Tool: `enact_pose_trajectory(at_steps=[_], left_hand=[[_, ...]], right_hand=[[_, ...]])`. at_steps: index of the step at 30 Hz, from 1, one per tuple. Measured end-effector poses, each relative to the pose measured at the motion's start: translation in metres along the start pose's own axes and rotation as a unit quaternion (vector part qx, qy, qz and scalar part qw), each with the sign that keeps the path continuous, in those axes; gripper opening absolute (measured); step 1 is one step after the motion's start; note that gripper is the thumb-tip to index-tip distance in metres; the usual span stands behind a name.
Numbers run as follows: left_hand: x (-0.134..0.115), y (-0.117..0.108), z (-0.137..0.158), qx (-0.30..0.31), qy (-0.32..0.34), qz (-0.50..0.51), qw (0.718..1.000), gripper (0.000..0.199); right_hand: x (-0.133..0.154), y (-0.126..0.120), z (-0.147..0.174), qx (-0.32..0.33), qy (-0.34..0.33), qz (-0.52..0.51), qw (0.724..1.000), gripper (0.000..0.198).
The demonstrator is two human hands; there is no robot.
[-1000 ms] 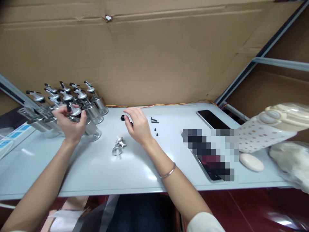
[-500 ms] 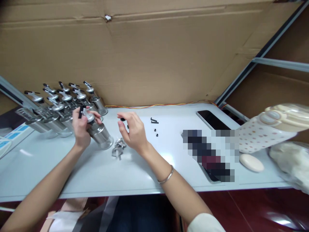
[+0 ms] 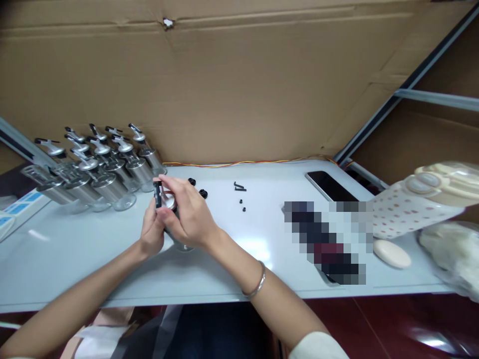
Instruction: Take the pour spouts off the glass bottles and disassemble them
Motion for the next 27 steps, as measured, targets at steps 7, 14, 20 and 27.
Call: enact_pose_trajectory(at_steps=[7,14,20,27], left_hand=[[-0.0053,0.0026,-0.0016,-0.001,0.004,0.000,1.000,0.038],[-0.0037,0.0041,-0.0014,0.000,0.014,0.026,1.000,0.033],[0.0014,0.0024,0.0014,-0.009,0.012,0.013,1.000,0.037],[-0.0054,0.0023,-0.0004,0.007,0.049,-0.025,0.998,0.040]], right_hand=[[0.0009,-0.0007,-0.0030,0.024,0.008,-0.020,0.999,0.036],[0.0027,-0.0002,-0.0013,0.012,0.017,-0.069,0.997,0.026],[0.0071,0.0014,-0.0001,0.001,0.044,-0.095,0.995,0.021],[0.0096,0.0028,0.0040,-0.041,0.012,-0.074,0.996,0.024]])
Point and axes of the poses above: each hand's wrist, its own z-axis away from the middle knuckle, its own y-axis out of the palm, x = y × z, the point moved 2 cm from there along -z, towards the middle knuckle, and after that the axes turned 8 degrees about -y, right-handed, at the moved point
